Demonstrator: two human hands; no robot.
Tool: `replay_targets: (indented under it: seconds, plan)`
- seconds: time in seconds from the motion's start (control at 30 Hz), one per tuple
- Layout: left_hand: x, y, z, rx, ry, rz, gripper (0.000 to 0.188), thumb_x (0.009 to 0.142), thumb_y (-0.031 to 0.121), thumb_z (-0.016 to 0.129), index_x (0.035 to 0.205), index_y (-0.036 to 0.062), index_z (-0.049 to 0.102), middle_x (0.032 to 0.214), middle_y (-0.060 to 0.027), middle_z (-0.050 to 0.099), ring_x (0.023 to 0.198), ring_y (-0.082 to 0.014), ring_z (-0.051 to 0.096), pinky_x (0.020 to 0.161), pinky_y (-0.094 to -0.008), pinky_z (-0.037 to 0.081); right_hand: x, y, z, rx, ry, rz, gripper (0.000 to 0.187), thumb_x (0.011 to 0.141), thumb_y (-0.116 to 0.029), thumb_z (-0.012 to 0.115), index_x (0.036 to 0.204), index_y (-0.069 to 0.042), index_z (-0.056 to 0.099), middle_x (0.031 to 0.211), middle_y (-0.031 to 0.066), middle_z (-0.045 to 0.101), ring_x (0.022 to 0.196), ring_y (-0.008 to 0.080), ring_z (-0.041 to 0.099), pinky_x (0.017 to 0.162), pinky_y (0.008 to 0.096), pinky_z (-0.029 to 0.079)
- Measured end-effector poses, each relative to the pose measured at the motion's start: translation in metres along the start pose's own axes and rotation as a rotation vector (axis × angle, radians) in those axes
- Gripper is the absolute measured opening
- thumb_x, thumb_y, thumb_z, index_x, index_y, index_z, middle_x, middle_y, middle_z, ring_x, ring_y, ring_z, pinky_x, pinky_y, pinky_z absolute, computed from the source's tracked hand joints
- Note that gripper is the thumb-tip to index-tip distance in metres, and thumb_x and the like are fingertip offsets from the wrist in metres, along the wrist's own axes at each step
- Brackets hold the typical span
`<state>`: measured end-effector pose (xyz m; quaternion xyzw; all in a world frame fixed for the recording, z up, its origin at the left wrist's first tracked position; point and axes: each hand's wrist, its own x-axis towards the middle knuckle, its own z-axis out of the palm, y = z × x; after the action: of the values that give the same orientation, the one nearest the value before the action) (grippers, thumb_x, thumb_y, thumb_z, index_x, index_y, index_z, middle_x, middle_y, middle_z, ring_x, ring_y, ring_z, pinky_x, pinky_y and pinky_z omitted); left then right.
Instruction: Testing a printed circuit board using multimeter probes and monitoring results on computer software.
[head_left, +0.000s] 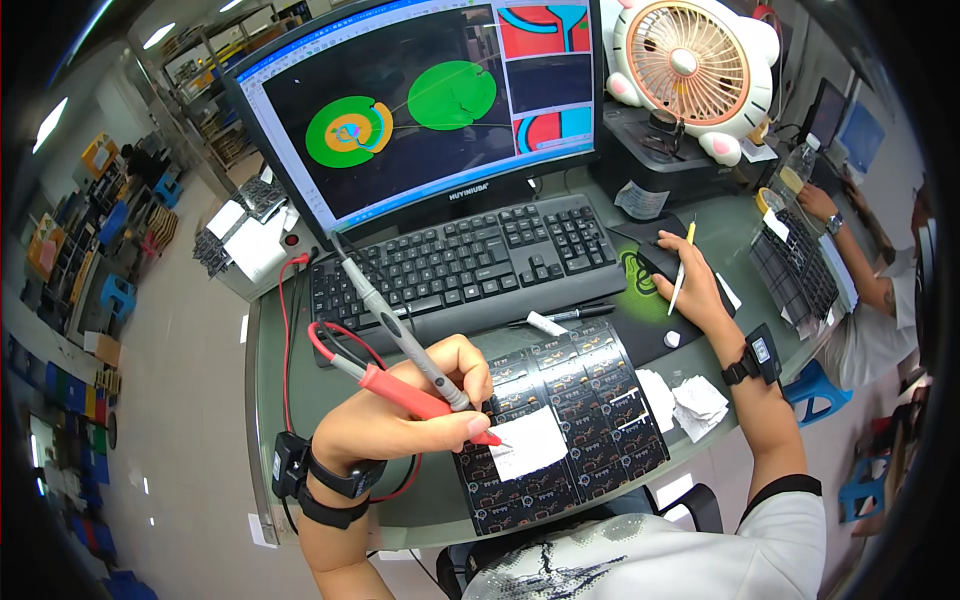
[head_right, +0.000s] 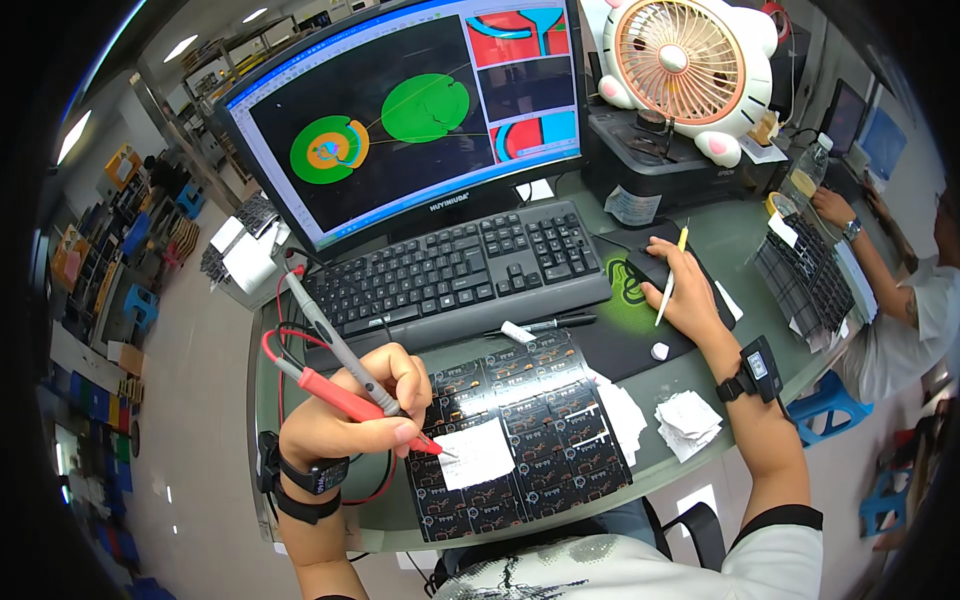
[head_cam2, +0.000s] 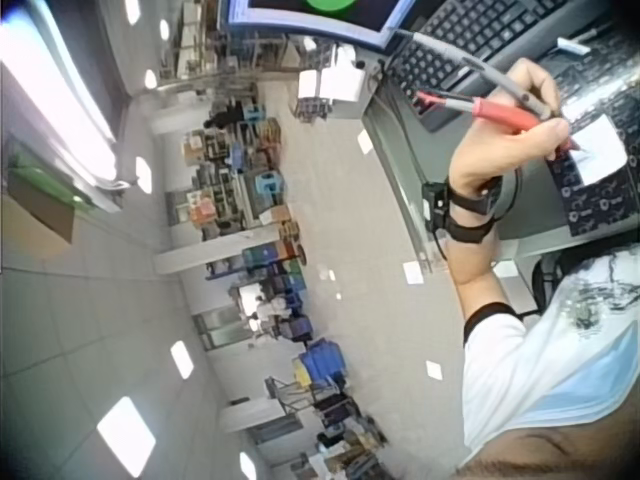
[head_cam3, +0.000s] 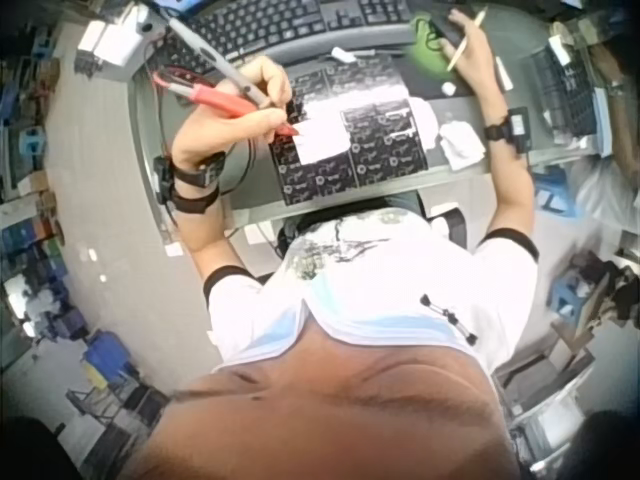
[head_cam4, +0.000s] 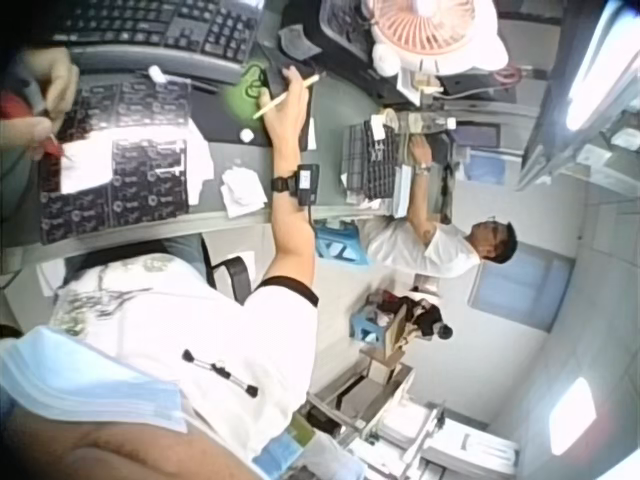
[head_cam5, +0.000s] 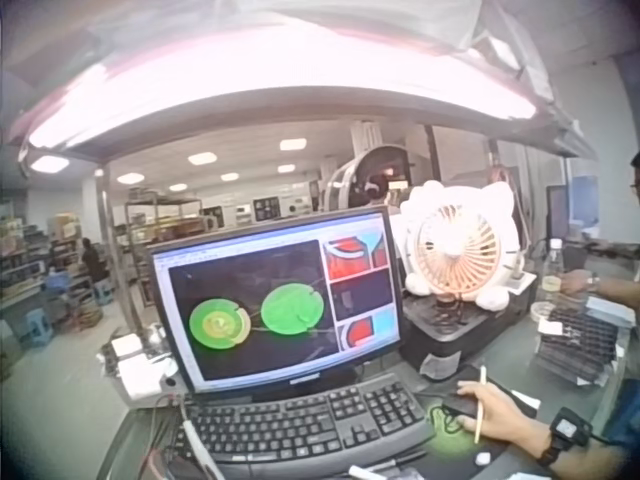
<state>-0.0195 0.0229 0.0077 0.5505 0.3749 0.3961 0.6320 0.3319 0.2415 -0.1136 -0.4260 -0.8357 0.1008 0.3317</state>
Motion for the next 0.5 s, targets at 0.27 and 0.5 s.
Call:
replay_targets:
  seconds: [0.27,0.5]
  plan:
    - [0.0042,-0.0031,-0.0010,0.034,-0.075,-0.046,0.025,0.082,0.007,0.067,0.093,0.0069,0.045,0.089,-0.0033,0.049,0.084,-0.0111,0.046,0.075,-0.0276,0.040,-0.0005,0.0010,-0.0018,-0.045,0.069,0.001,0.061,0.071,-0.010,0.071,0.127,-0.007,0.047,0.115,0.0111,0.059,0.109,0.0304,0.054,0.094,0.0373,0.044]
    - [-0.0003,-0.0071,0.0024,0.007,-0.081,-0.059,0.021,0.085,0.010,0.064,0.095,0.0059,0.045,0.093,-0.0029,0.047,0.087,-0.0095,0.048,0.076,-0.0261,0.042,-0.0040,-0.0034,-0.0044,-0.021,0.053,-0.103,0.051,0.069,-0.008,0.073,0.117,-0.007,0.054,0.129,0.0122,0.055,0.112,0.0345,0.053,0.094,0.0395,0.044]
